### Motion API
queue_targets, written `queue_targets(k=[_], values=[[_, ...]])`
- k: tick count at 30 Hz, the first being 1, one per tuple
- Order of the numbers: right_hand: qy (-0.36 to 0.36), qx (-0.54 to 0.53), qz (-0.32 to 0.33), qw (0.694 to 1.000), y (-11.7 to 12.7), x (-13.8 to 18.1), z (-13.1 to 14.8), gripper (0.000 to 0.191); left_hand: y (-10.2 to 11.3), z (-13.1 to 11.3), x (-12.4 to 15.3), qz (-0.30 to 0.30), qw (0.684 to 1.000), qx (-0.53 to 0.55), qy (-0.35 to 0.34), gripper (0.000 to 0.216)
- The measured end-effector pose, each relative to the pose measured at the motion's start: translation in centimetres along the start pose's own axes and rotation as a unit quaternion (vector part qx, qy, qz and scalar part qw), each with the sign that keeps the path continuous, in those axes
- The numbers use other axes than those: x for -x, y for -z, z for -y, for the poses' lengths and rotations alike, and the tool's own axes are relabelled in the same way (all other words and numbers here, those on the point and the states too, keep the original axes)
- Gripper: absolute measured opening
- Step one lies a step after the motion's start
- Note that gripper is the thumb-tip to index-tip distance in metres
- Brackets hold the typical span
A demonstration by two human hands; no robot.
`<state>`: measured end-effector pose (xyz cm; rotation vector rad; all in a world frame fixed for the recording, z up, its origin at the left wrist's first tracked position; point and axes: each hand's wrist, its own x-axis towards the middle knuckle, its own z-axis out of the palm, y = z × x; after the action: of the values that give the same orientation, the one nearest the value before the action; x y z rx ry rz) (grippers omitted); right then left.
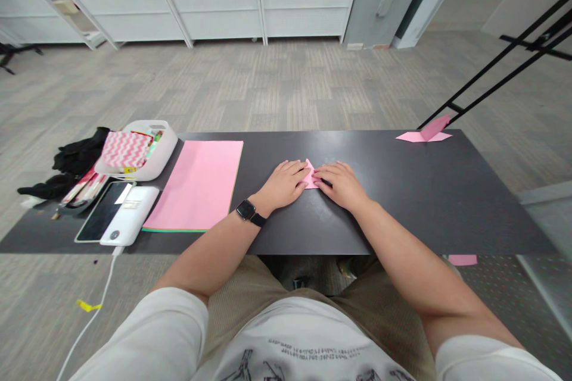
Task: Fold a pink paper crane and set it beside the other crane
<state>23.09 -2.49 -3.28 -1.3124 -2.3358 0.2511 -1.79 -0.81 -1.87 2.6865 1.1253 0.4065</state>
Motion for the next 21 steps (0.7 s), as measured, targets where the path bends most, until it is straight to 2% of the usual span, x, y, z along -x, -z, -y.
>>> queue_targets(k=[4, 15, 21], values=[[-0.005, -0.004, 0.000, 1.000, 0.1, -0.1, 0.2, 0.024, -0.1, 0.1, -0.2, 0.019, 1.000, 0.009, 0.009, 0.052], [0.001, 0.017, -0.022, 1.000, -0.2, 0.1, 0.2, 0.020, -0.2, 0.4, -0.3, 0.020, 1.000, -0.021, -0.011, 0.050], [0.004, 0.022, -0.018, 1.000, -0.2, 0.2, 0.1, 0.019, 0.2, 1.8, -0.4, -0.045, 0.995, 0.085, -0.001, 0.040]])
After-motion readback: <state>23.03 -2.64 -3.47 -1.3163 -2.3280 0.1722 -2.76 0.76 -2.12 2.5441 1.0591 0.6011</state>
